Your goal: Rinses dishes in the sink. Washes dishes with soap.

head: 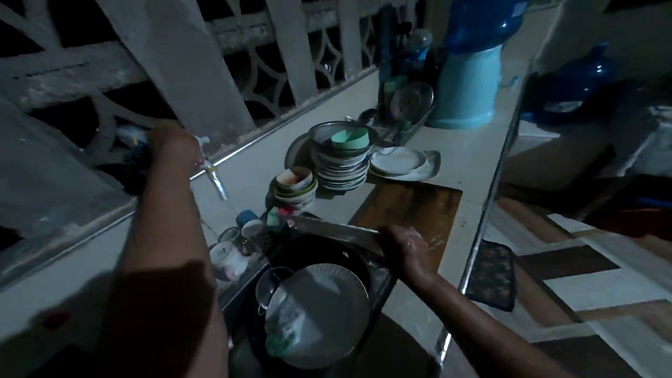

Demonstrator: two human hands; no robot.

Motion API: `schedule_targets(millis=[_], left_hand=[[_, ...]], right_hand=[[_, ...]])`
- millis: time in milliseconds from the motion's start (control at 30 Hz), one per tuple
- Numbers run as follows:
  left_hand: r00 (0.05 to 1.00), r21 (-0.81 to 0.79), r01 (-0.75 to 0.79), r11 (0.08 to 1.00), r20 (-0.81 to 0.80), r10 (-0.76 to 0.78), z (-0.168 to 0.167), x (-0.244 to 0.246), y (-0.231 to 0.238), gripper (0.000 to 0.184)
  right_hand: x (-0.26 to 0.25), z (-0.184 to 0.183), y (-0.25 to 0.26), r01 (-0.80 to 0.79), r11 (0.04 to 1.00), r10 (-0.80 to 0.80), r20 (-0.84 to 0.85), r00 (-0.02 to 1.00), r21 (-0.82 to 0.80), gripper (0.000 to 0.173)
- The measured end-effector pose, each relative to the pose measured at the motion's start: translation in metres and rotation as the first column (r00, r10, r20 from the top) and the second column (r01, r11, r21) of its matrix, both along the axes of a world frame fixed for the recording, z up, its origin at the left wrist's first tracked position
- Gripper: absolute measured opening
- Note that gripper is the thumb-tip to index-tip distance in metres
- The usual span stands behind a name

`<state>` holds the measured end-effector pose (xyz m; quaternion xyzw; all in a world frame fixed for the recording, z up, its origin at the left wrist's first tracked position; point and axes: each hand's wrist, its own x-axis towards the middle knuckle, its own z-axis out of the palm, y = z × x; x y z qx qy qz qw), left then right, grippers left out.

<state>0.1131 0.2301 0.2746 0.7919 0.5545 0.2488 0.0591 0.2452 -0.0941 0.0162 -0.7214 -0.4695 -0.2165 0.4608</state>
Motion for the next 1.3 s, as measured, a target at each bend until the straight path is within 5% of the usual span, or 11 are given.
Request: schedule_targets(millis=[133,233,333,433,500,600,733,900,1033,1233,1300], left_hand=[[0.930,0.141,0.067,0.988,0.350,-0.113,-0.028,-0.005,-0.027,0.062],[0.873,0.298,0.383,0.874,0.193,-0.449,-0.106,-0.021,-0.070,0.067],[0.777,-0.154,0.595,0.789,-0.143,-0.613,-0.227,-0.055,-0.103,0.061],[0.712,-0.685,0.272,0.676,-0.329,-0.620,-0.325,-0.105,-0.119,0.086],[0.742,-0.716,0.196,0.670,-0.338,-0.578,-0.364,-0.130,-0.127,0.091],[0.821,-0.626,0.265,0.733,-0.251,-0.512,-0.403,-0.150,-0.129,0.081],[0.904,-0.547,0.217,0.808,-0.199,-0.378,-0.421,-0.138,-0.125,0.078],[0.936,-0.532,0.214,0.819,-0.126,-0.327,-0.415,-0.090,-0.152,0.075],[0.905,-0.623,0.389,0.679,0.119,-0.409,-0.389,-0.052,-0.196,0.060],[0.583,-0.239,0.716,0.655,0.722,-0.373,-0.372,-0.014,-0.215,0.059],[0.627,-0.198,0.646,0.737,0.689,-0.364,-0.355,0.001,-0.192,0.059]], right_hand=[[0.027,-0.042,0.007,-0.024,0.994,0.052,0.269,0.962,-0.105,0.012],[0.041,-0.069,0.002,-0.031,0.973,0.088,0.245,0.966,-0.228,0.011],[0.045,-0.083,-0.005,0.007,0.912,0.007,0.033,0.999,-0.411,0.019],[0.024,-0.100,-0.004,-0.023,0.857,-0.005,-0.054,0.999,-0.515,0.028],[-0.004,-0.109,0.006,-0.090,0.844,0.072,-0.055,0.996,-0.529,0.034],[-0.040,-0.096,0.028,-0.291,0.576,-0.037,-0.380,0.924,-0.764,0.045],[-0.038,-0.082,0.053,-0.423,0.422,-0.298,-0.564,0.770,-0.802,0.073],[-0.037,-0.082,0.045,-0.492,0.754,-0.200,-0.866,0.459,-0.435,0.056],[-0.045,-0.078,0.035,-0.505,0.837,-0.148,-0.975,0.166,-0.213,0.055],[-0.064,-0.049,0.039,-0.393,0.919,0.062,-0.979,0.195,-0.020,0.043],[-0.069,-0.026,0.036,-0.431,0.902,0.115,-0.961,0.253,-0.005,0.040]])
